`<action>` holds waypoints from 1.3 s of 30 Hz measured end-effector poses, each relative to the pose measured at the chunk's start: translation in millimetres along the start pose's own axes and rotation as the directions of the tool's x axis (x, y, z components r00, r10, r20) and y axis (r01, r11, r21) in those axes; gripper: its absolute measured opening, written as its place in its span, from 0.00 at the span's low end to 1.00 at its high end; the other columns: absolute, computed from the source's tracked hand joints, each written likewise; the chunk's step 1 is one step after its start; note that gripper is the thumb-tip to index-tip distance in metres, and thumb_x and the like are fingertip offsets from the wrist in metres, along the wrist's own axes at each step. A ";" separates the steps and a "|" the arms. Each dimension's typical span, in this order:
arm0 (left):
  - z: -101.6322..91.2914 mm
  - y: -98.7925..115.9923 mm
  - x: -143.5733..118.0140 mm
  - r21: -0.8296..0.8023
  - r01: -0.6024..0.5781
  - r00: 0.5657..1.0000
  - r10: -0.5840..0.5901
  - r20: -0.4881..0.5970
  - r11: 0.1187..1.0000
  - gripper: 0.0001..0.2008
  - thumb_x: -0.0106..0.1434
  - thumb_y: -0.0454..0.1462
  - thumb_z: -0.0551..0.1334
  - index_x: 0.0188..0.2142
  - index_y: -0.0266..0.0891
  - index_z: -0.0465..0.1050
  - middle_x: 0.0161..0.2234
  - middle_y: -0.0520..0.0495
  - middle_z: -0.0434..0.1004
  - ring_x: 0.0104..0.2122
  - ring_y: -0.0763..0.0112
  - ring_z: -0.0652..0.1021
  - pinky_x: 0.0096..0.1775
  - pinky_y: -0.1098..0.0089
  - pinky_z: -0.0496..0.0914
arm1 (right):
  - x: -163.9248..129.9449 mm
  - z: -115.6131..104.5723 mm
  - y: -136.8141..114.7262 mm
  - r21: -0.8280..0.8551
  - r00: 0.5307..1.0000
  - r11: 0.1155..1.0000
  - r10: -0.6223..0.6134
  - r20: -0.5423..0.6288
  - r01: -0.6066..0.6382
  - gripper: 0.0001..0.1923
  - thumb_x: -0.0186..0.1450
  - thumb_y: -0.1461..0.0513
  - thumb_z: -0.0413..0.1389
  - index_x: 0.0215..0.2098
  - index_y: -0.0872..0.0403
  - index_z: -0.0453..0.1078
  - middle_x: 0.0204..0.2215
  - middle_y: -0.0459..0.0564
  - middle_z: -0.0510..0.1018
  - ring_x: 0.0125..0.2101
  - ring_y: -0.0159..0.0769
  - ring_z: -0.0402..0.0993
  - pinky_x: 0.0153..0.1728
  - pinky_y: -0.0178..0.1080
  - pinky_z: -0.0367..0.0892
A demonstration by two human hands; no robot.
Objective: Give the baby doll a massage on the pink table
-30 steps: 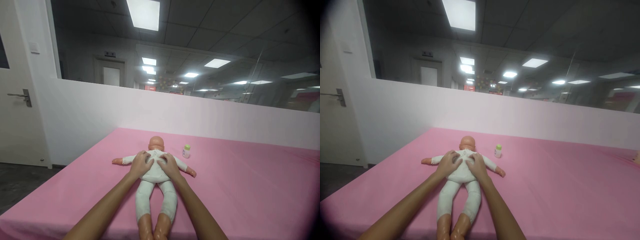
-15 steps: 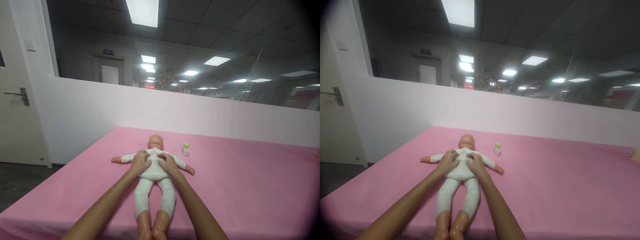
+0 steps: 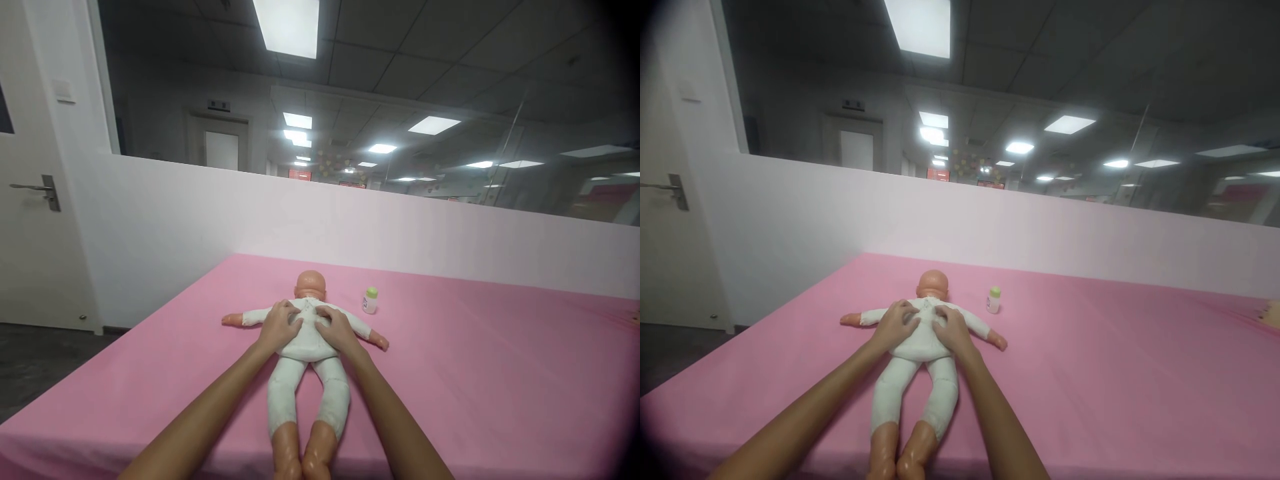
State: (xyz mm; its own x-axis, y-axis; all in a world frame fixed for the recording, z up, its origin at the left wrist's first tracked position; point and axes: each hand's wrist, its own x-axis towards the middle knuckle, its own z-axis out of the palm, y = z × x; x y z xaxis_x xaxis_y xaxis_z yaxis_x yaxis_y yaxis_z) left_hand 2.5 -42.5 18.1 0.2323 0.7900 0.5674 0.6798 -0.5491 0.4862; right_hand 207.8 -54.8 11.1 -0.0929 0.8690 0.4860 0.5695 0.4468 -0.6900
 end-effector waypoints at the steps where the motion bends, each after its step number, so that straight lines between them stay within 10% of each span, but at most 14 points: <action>1: 1.6 -1.4 0.4 -0.009 -0.003 1.000 0.003 0.003 1.000 0.11 0.63 0.38 0.62 0.43 0.43 0.80 0.43 0.44 0.77 0.48 0.55 0.75 0.53 0.56 0.69 | 1.3 0.6 0.6 0.001 1.000 1.000 -0.001 -0.004 0.001 0.22 0.59 0.65 0.56 0.51 0.52 0.76 0.50 0.53 0.81 0.53 0.47 0.76 0.58 0.50 0.68; 15: -2.0 0.2 0.3 0.075 0.046 0.999 -0.046 -0.006 0.996 0.11 0.61 0.44 0.65 0.40 0.41 0.80 0.41 0.43 0.78 0.46 0.54 0.75 0.51 0.57 0.68 | -2.3 -2.2 1.0 -0.007 1.000 1.000 -0.025 0.004 0.025 0.25 0.61 0.64 0.56 0.57 0.52 0.73 0.52 0.53 0.80 0.53 0.45 0.75 0.59 0.49 0.67; 39: 2.5 -0.6 5.0 0.063 -0.006 1.000 0.005 0.021 0.998 0.05 0.64 0.36 0.60 0.31 0.41 0.73 0.36 0.45 0.76 0.41 0.58 0.74 0.44 0.60 0.68 | 6.2 9.2 13.6 -0.051 0.994 0.996 -0.072 -0.079 0.068 0.05 0.60 0.63 0.58 0.34 0.52 0.75 0.37 0.51 0.80 0.41 0.44 0.74 0.46 0.45 0.67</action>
State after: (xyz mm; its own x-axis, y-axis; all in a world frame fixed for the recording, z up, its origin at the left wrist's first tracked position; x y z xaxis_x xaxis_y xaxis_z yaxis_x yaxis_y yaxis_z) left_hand 5.0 -37.6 18.9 0.2506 0.7929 0.5555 0.7206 -0.5359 0.4399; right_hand 207.4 -41.4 -0.2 -0.0689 0.8153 0.5750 0.6024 0.4934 -0.6274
